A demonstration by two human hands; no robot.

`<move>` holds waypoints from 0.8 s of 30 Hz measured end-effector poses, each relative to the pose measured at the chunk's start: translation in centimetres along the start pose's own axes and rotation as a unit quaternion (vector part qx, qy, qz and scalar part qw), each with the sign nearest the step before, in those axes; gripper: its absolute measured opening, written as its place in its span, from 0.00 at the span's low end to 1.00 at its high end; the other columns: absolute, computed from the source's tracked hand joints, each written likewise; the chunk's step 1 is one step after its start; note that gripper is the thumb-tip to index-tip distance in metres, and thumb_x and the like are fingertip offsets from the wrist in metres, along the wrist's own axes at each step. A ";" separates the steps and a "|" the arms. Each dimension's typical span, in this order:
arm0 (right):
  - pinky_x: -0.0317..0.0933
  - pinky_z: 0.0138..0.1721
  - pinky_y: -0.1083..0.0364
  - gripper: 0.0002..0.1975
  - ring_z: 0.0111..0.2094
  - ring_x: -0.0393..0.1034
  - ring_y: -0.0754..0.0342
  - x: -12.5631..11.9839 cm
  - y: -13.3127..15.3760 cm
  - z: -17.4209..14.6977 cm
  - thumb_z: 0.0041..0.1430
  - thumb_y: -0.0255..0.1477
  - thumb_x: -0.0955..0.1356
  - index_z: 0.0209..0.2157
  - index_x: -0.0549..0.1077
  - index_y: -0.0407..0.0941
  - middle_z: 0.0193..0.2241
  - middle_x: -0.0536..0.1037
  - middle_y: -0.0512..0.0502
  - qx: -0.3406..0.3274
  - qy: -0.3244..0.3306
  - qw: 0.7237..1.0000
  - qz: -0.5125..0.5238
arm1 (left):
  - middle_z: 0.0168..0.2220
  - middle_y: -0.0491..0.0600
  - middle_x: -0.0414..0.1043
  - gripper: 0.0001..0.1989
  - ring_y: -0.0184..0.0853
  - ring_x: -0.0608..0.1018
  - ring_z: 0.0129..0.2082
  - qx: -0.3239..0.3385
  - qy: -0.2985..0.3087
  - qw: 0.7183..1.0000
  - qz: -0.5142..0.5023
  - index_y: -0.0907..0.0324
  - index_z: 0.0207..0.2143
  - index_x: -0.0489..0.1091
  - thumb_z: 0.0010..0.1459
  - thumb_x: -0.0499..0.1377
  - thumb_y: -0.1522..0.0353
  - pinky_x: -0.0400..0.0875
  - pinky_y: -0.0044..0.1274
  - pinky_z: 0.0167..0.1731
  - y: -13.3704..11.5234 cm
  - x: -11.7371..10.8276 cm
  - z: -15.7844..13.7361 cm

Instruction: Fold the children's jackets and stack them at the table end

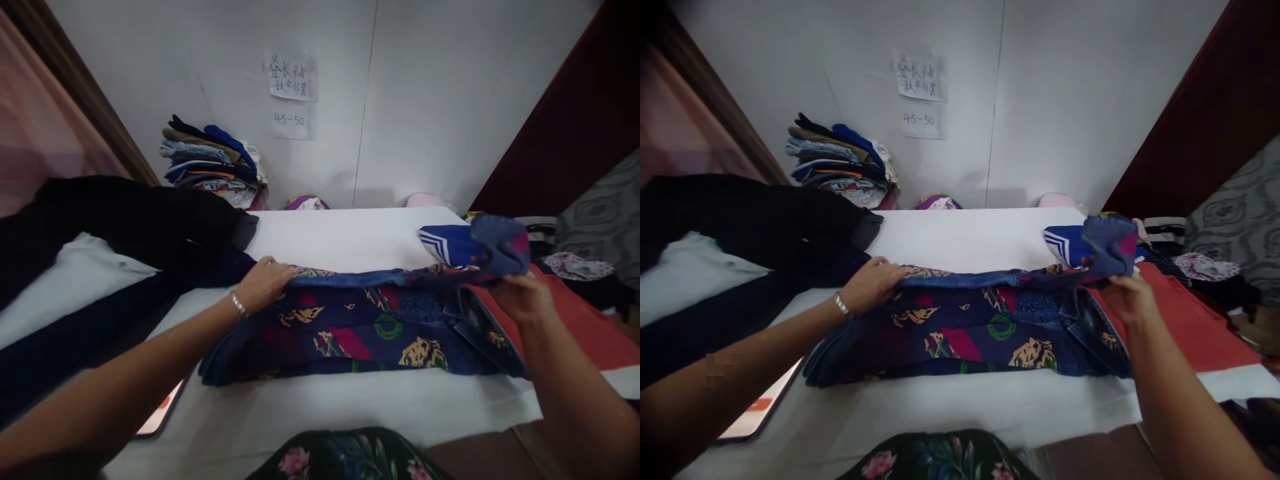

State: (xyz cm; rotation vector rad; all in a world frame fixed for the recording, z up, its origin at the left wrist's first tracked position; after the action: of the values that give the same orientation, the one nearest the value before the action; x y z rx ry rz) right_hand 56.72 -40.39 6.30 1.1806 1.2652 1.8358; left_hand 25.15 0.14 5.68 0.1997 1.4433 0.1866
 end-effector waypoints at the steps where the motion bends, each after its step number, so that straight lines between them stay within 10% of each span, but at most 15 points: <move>1: 0.65 0.46 0.43 0.16 0.39 0.74 0.46 -1.6 -1.1 -1.8 0.36 0.24 0.67 0.31 0.75 0.52 0.34 0.81 0.49 0.016 -0.033 0.999 -0.025 | 0.45 0.53 0.73 0.13 0.37 0.75 0.39 0.010 -0.001 1.000 -0.015 0.58 0.44 0.69 0.59 0.51 0.74 0.60 0.31 0.44 -1.5 0.5 -1.4; 6: 0.68 0.41 0.45 0.09 0.33 0.75 0.45 -6.7 -5.6 -7.9 0.33 0.26 0.70 0.22 0.74 0.53 0.26 0.80 0.49 0.087 -0.100 0.989 -0.064 | 0.53 0.52 0.70 0.18 0.37 0.74 0.43 -0.040 0.032 0.998 -0.042 0.57 0.47 0.69 0.60 0.46 0.78 0.63 0.30 0.42 -4.8 4.0 -5.0; 24: 0.72 0.29 0.53 0.09 0.25 0.73 0.52 -8.0 -5.8 -12.3 0.31 0.27 0.74 0.21 0.75 0.52 0.21 0.78 0.54 -0.015 -0.088 0.996 -0.030 | 0.43 0.56 0.72 0.18 0.41 0.72 0.42 -0.141 0.023 0.988 -0.049 0.59 0.47 0.71 0.58 0.48 0.78 0.66 0.33 0.41 -5.4 3.7 -6.9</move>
State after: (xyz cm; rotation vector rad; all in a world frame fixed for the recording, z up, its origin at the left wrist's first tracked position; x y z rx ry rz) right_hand 48.85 -49.86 -3.51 1.2441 1.1573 1.6621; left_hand 18.74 -4.00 -0.04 -0.1076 1.4511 0.3145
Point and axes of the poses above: each hand's wrist, its own z-axis towards the middle knuckle, its own x-axis out of the palm, y = z × x, the point moved 5 cm from there along z, towards the middle knuckle
